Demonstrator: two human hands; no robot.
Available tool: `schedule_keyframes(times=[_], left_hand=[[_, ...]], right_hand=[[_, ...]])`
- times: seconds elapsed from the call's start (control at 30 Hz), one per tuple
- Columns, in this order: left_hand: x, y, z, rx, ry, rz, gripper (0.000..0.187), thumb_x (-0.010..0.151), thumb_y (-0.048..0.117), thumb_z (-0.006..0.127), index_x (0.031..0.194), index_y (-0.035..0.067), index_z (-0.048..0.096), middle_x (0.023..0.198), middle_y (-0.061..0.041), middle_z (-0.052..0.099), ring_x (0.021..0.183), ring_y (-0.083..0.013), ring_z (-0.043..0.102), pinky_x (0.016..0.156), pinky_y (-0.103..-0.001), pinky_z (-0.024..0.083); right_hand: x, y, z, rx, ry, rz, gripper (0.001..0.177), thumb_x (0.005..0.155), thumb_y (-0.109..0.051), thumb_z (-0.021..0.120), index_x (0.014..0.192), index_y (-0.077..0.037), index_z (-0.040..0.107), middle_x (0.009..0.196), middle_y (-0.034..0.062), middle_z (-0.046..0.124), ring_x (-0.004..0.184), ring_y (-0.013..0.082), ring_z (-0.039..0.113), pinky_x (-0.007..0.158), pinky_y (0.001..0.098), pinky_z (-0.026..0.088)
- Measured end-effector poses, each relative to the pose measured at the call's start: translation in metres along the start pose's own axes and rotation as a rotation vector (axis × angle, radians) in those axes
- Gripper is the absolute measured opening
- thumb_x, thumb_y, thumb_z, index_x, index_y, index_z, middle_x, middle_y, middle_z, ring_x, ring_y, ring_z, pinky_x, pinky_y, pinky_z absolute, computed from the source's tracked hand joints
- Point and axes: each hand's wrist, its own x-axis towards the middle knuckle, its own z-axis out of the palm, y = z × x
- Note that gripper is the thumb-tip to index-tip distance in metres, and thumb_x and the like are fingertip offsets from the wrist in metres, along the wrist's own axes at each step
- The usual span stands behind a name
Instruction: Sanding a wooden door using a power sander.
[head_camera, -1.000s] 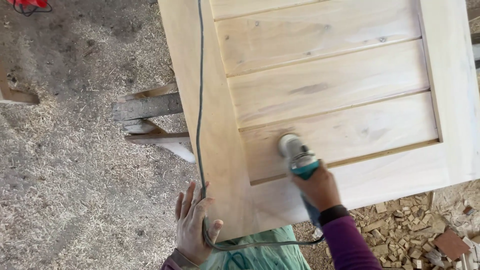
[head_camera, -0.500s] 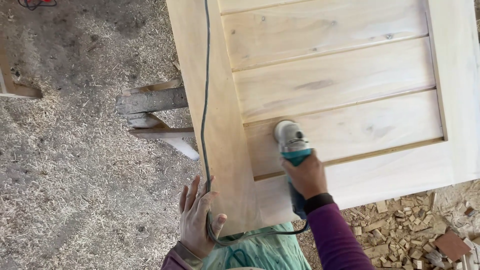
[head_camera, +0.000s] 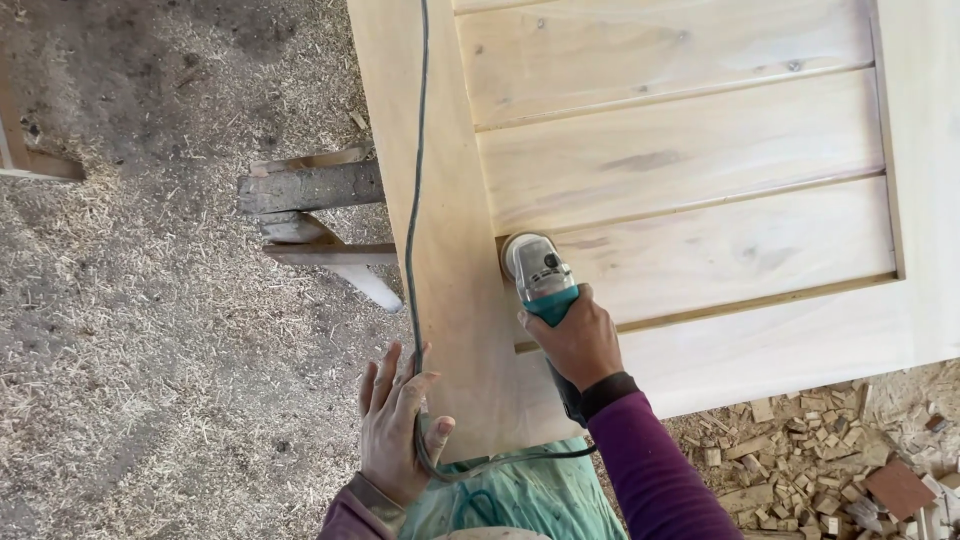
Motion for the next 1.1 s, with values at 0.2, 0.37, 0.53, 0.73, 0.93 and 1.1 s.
schedule_keyframes(times=[0.2, 0.37, 0.53, 0.73, 0.93, 1.1], left_hand=[[0.003, 0.002, 0.004, -0.002, -0.033, 0.008, 0.06, 0.103, 0.061, 0.038, 0.123, 0.009, 0.061, 0.154, -0.013, 0.052, 0.155, -0.0367, 0.03, 0.126, -0.058, 0.015], [0.008, 0.006, 0.008, 0.003, -0.051, 0.036, 0.059, 0.103, 0.059, 0.041, 0.124, 0.008, 0.061, 0.154, -0.014, 0.051, 0.154, -0.0381, 0.03, 0.125, -0.058, 0.015], [0.012, 0.008, 0.015, 0.009, -0.089, 0.05, 0.058, 0.102, 0.059, 0.042, 0.123, 0.009, 0.061, 0.154, -0.013, 0.051, 0.154, -0.0377, 0.031, 0.124, -0.058, 0.016], [0.021, 0.016, 0.028, 0.039, -0.135, 0.078, 0.058, 0.102, 0.059, 0.041, 0.122, 0.008, 0.061, 0.154, -0.014, 0.051, 0.154, -0.0388, 0.03, 0.124, -0.058, 0.017], [0.028, 0.022, 0.056, 0.051, -0.21, 0.097, 0.061, 0.101, 0.062, 0.042, 0.123, 0.007, 0.06, 0.156, -0.017, 0.049, 0.153, -0.0412, 0.029, 0.123, -0.06, 0.014], [0.037, 0.032, 0.085, 0.155, -0.367, 0.112, 0.071, 0.097, 0.067, 0.044, 0.127, 0.003, 0.056, 0.161, -0.022, 0.035, 0.153, -0.0455, 0.018, 0.12, -0.066, 0.008]], right_hand=[[-0.021, 0.012, 0.0, -0.047, -0.033, 0.052, 0.065, 0.074, -0.044, 0.081, 0.108, 0.004, 0.054, 0.087, 0.0273, 0.073, 0.082, 0.0432, 0.073, 0.074, 0.0517, 0.058], [-0.038, 0.03, 0.004, -0.061, -0.015, -0.007, 0.065, 0.073, -0.044, 0.083, 0.105, 0.005, 0.055, 0.081, 0.0264, 0.072, 0.078, 0.0435, 0.072, 0.07, 0.0519, 0.058], [-0.051, 0.04, -0.001, -0.039, -0.03, -0.001, 0.063, 0.072, -0.043, 0.083, 0.104, 0.004, 0.056, 0.076, 0.024, 0.072, 0.07, 0.0412, 0.073, 0.065, 0.0501, 0.059], [-0.048, 0.055, -0.014, -0.063, -0.11, 0.028, 0.059, 0.072, -0.039, 0.082, 0.103, 0.004, 0.056, 0.073, 0.0237, 0.072, 0.067, 0.0381, 0.075, 0.065, 0.0477, 0.061], [-0.034, 0.088, -0.037, -0.108, -0.117, 0.055, 0.061, 0.073, -0.039, 0.082, 0.107, 0.004, 0.055, 0.076, 0.0219, 0.073, 0.067, 0.0347, 0.076, 0.067, 0.0445, 0.063], [-0.025, 0.114, -0.059, -0.122, -0.083, 0.072, 0.058, 0.074, -0.038, 0.081, 0.107, 0.003, 0.057, 0.078, 0.022, 0.075, 0.067, 0.0324, 0.076, 0.067, 0.0437, 0.064]])
